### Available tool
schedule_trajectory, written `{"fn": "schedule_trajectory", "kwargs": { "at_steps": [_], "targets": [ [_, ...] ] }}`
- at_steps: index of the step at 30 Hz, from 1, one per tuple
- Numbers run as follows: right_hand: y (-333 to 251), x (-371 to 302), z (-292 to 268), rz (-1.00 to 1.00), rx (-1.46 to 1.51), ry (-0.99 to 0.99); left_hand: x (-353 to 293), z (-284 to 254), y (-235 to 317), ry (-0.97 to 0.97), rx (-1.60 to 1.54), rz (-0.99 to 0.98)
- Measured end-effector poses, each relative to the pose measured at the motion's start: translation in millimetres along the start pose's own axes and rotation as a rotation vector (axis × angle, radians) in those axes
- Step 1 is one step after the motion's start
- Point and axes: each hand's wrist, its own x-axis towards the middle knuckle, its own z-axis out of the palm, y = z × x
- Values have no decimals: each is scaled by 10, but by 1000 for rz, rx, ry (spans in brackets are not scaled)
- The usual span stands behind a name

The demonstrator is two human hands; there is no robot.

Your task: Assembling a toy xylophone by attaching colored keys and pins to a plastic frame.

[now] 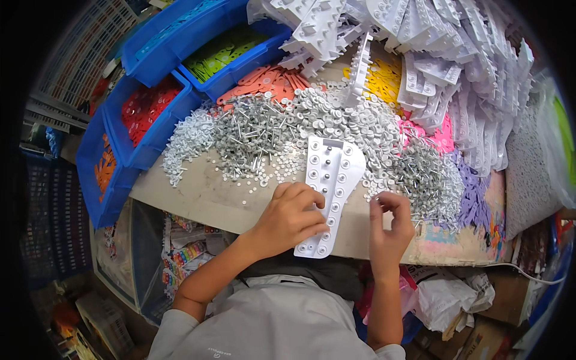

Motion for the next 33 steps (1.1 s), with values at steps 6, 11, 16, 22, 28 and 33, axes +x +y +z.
{"fn": "schedule_trajectory", "kwargs": {
  "at_steps": [6,11,16,22,28,33],
  "targets": [
    [-290,-237,97,1,98,-117,34,-192,-175,166,360,-160],
    [-340,-371,196,-60,93,-244,143,-372,-586,92,584,-425],
    [-296,-453,295,-175,-70,-297,128,-250,-673,81,616,-426],
    [-287,-446,293,-299,-111,-350,75,-249,-646,152,636,-359],
    [-260,-414,234,-297,-58,-379,71,-370,-309,227,246,-403],
    [-226,-434,235,-255,-2,-344,-136,-299,76,-113,-382,-278]
  ]
}}
